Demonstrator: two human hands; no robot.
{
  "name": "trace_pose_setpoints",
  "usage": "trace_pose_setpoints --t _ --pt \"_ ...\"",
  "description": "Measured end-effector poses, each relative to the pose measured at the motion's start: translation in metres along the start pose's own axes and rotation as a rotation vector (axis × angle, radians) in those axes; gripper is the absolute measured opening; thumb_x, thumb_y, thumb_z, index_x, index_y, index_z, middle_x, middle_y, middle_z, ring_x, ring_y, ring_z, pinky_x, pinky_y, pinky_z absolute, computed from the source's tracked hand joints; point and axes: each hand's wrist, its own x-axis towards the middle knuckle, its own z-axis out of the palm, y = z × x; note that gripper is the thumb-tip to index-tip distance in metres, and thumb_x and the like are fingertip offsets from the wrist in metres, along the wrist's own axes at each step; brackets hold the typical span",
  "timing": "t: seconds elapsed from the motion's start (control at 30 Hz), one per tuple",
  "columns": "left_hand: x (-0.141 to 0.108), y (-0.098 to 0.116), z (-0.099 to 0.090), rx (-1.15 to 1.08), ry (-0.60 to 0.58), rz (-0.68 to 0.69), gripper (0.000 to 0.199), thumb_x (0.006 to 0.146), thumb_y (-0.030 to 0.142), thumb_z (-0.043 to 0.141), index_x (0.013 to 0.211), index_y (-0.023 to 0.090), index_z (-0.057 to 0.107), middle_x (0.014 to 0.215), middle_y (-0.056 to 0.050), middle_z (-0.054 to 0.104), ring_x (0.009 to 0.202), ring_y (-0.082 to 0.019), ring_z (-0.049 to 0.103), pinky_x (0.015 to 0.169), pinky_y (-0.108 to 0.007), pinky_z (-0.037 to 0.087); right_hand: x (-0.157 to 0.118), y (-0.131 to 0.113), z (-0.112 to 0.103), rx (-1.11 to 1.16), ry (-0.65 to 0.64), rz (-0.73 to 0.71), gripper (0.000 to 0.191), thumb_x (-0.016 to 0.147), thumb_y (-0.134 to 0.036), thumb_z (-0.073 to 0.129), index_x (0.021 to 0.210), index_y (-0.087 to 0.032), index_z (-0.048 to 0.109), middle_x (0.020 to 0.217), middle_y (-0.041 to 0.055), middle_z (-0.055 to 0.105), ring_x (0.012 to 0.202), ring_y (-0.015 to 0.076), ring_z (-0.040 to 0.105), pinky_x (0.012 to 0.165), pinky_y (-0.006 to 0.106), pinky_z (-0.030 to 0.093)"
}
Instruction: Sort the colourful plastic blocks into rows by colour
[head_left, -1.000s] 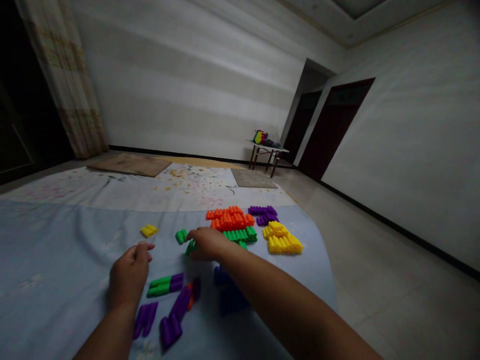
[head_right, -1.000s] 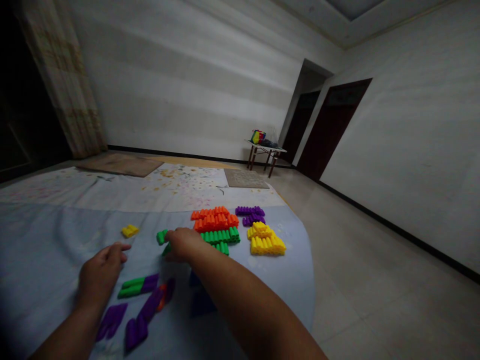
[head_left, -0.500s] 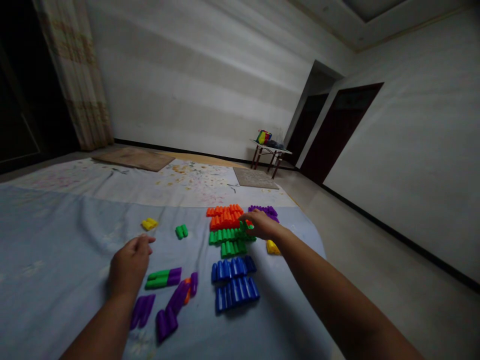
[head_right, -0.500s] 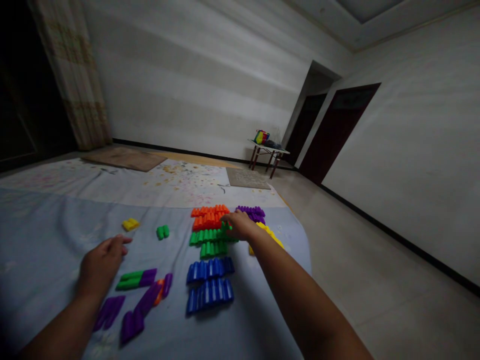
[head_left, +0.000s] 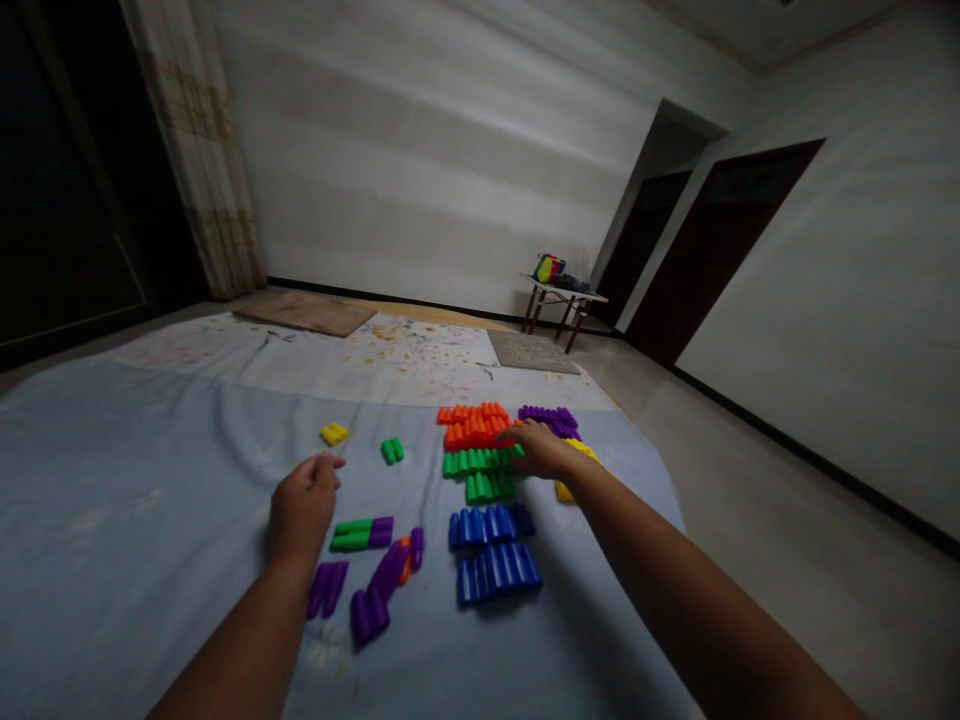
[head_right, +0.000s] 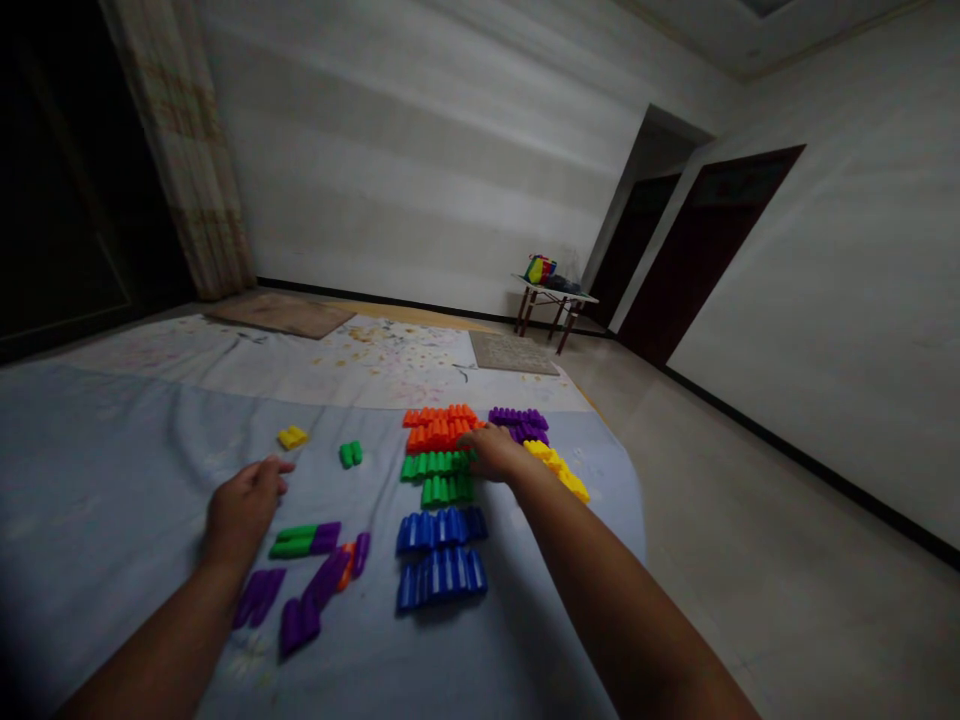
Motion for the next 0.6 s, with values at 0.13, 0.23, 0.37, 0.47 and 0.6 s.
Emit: trace_pose_setpoints --t 0.13,0.23,0.37,0.47,0.6 --pt "-0.002 0.001 0.001 -0.017 0.001 0.012 0.039 0.078 0.047 0.036 0.079 0.018 0.063 0.060 0.000 0.055 0.052 -0.015 0.050 0.050 -0.025 0.037 -0.001 -0.019 -0.001 0.118 0.139 -0.107 0.037 0.075 -0.017 0.055 0.112 -0.020 0.060 0.115 0.0078 0.061 0.108 0.0224 0.051 0.092 0.035 0.035" --pt "-0.003 0.001 0.002 -0.024 0.011 0.018 0.041 0.078 0.047 0.035 0.080 0.017 0.063 0.060 -0.001 0.056 0.053 -0.015 0.051 0.051 -0.025 0.038 -0.002 -0.050 -0.002 0.205 0.159 -0.234 0.036 0.077 -0.016 0.054 0.112 -0.020 0.060 0.112 0.0067 0.062 0.107 0.0197 0.052 0.092 0.033 0.035" --pt "-0.003 0.000 0.002 -0.032 0.014 0.024 0.042 0.078 0.047 0.034 0.080 0.016 0.063 0.060 -0.001 0.057 0.050 -0.014 0.049 0.050 -0.025 0.038 -0.009 -0.101 -0.001 0.222 0.089 -0.409 0.035 0.077 -0.019 0.057 0.112 -0.019 0.059 0.107 0.0073 0.064 0.103 0.0197 0.053 0.088 0.032 0.037" --pt "-0.003 0.000 0.002 -0.036 0.024 0.027 0.042 0.078 0.046 0.033 0.079 0.016 0.063 0.059 -0.001 0.057 0.051 -0.015 0.050 0.050 -0.025 0.038 -0.014 -0.131 0.006 0.170 -0.002 -0.551 0.034 0.076 -0.023 0.061 0.110 -0.021 0.060 0.105 0.0061 0.064 0.098 0.0201 0.053 0.084 0.032 0.038" --pt "-0.003 0.001 0.001 -0.040 0.031 0.033 0.042 0.076 0.045 0.034 0.079 0.016 0.064 0.059 -0.001 0.057 0.053 -0.014 0.051 0.051 -0.024 0.038 -0.015 -0.149 0.022 0.048 -0.037 -0.627 0.033 0.075 -0.024 0.060 0.108 -0.023 0.059 0.105 0.0045 0.064 0.097 0.0220 0.051 0.080 0.033 0.038"
